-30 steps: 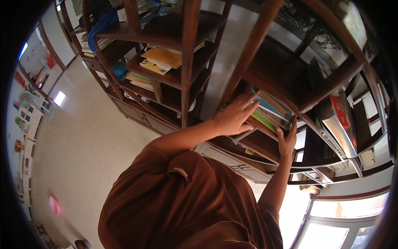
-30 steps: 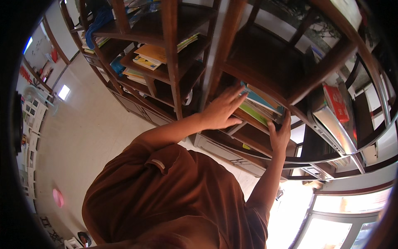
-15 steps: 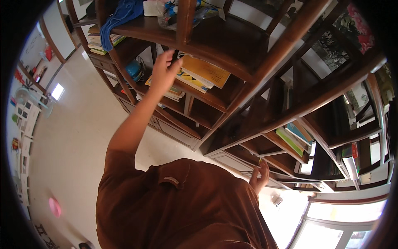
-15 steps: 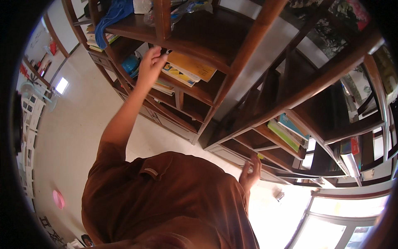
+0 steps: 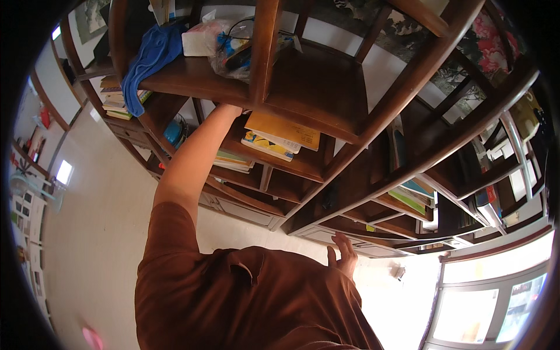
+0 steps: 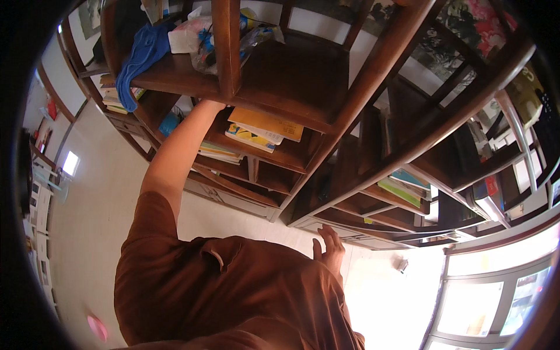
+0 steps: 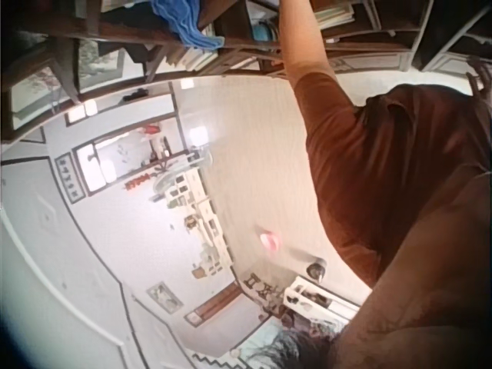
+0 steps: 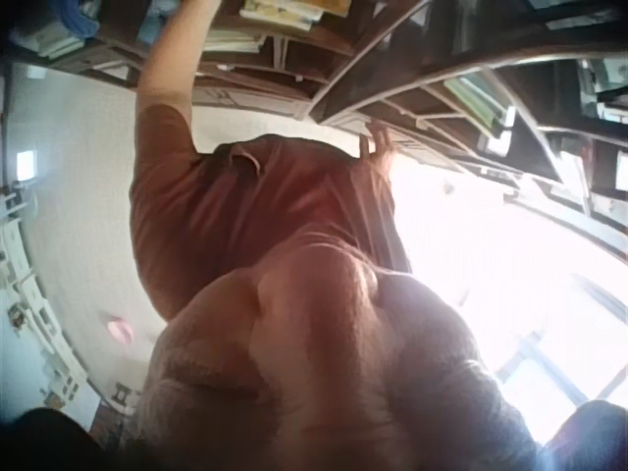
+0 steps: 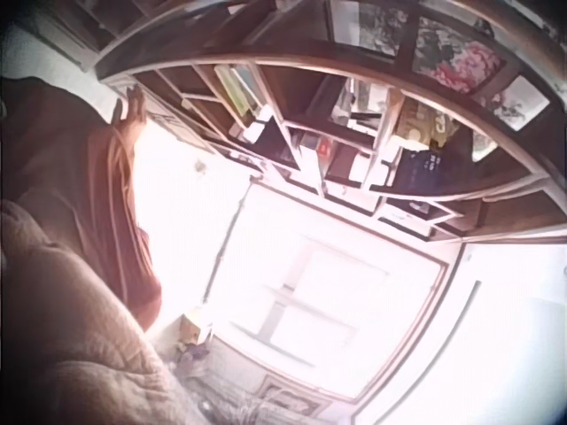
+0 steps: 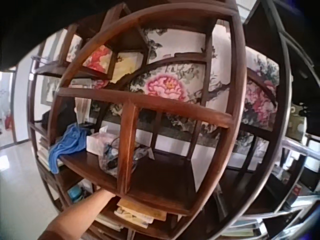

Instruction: The person cleans various sections of a large wooden shelving unit using a blue cloth, moving aside items like books, boxes, and a laptop to wipe the surfaces before returning them to their positions.

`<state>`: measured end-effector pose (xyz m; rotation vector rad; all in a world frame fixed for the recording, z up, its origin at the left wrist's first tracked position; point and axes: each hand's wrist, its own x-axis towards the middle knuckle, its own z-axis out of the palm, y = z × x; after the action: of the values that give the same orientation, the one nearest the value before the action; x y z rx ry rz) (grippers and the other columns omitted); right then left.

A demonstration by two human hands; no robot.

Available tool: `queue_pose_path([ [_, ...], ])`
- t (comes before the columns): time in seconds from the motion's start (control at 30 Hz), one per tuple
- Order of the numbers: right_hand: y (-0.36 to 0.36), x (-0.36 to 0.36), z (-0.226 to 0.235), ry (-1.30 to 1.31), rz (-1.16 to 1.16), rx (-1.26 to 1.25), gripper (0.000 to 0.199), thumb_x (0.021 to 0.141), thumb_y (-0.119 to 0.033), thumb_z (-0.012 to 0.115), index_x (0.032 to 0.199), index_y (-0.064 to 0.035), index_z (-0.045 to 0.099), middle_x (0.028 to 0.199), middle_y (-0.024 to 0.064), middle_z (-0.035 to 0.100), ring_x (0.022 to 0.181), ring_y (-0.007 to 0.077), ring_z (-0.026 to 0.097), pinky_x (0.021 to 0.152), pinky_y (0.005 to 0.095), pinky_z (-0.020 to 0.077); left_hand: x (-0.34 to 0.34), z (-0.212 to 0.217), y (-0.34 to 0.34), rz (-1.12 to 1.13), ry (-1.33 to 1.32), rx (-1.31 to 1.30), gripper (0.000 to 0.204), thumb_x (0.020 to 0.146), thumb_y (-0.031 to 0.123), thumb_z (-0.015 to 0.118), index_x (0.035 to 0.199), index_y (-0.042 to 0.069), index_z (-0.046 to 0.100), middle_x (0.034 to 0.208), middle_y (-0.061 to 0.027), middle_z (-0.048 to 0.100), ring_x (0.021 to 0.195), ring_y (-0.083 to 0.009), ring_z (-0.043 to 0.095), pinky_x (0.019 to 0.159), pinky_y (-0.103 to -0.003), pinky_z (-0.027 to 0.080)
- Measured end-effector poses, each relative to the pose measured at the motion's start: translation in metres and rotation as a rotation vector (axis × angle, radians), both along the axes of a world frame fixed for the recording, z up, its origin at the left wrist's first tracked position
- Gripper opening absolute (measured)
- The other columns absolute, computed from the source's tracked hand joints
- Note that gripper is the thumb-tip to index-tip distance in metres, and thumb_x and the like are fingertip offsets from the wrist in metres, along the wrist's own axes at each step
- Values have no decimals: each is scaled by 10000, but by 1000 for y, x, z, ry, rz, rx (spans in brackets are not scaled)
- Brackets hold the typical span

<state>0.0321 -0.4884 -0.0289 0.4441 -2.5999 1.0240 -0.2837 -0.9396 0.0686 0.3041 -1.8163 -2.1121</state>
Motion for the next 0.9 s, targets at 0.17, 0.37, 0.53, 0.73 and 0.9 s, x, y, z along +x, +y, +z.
queue_pose_path([
  [0.17, 10, -1, 2, 55, 10, -18, 293, 826, -60, 731, 1116, -50, 682, 1203, 153, 683, 1021, 376, 692, 860, 425, 567, 22, 1, 5, -26, -52, -76, 216, 898, 271, 738, 898, 82, 633, 741, -32, 588, 624, -156, 541, 547, -304, 405],
  [0.37, 11, -22, 29, 39, 164, -24, 311, 825, -59, 737, 1129, -31, 679, 1115, 158, 701, 974, 362, 698, 819, 416, 567, 74, 10, 6, -201, -214, -124, 227, 864, 248, 769, 755, 89, 649, 569, -5, 555, 472, -125, 498, 445, -268, 348],
  [0.53, -25, -60, 84, -64, 521, -219, 538, 830, -79, 769, 1327, -2, 576, 1259, 202, 647, 1169, 343, 646, 983, 384, 512, 87, 6, -17, -347, -358, -140, 317, 886, 292, 766, 648, 139, 624, 498, 5, 542, 383, -109, 458, 388, -264, 324],
  [0.73, -116, -107, 124, 196, 625, -210, 858, 815, -154, 805, 1520, -13, 336, 1529, 255, 383, 1430, 411, 376, 1171, 447, 338, 90, 1, -22, -254, -316, -198, 278, 906, 285, 748, 711, 152, 600, 528, 37, 523, 418, -85, 449, 387, -247, 298],
  [0.9, -157, -160, 104, 89, 336, -397, 790, 868, -246, 770, 1499, 9, 368, 1525, 225, 393, 1444, 386, 335, 1190, 442, 289, 96, 32, 13, -251, -285, -206, 280, 905, 291, 755, 732, 142, 593, 539, 36, 499, 430, -80, 433, 371, -252, 284],
])
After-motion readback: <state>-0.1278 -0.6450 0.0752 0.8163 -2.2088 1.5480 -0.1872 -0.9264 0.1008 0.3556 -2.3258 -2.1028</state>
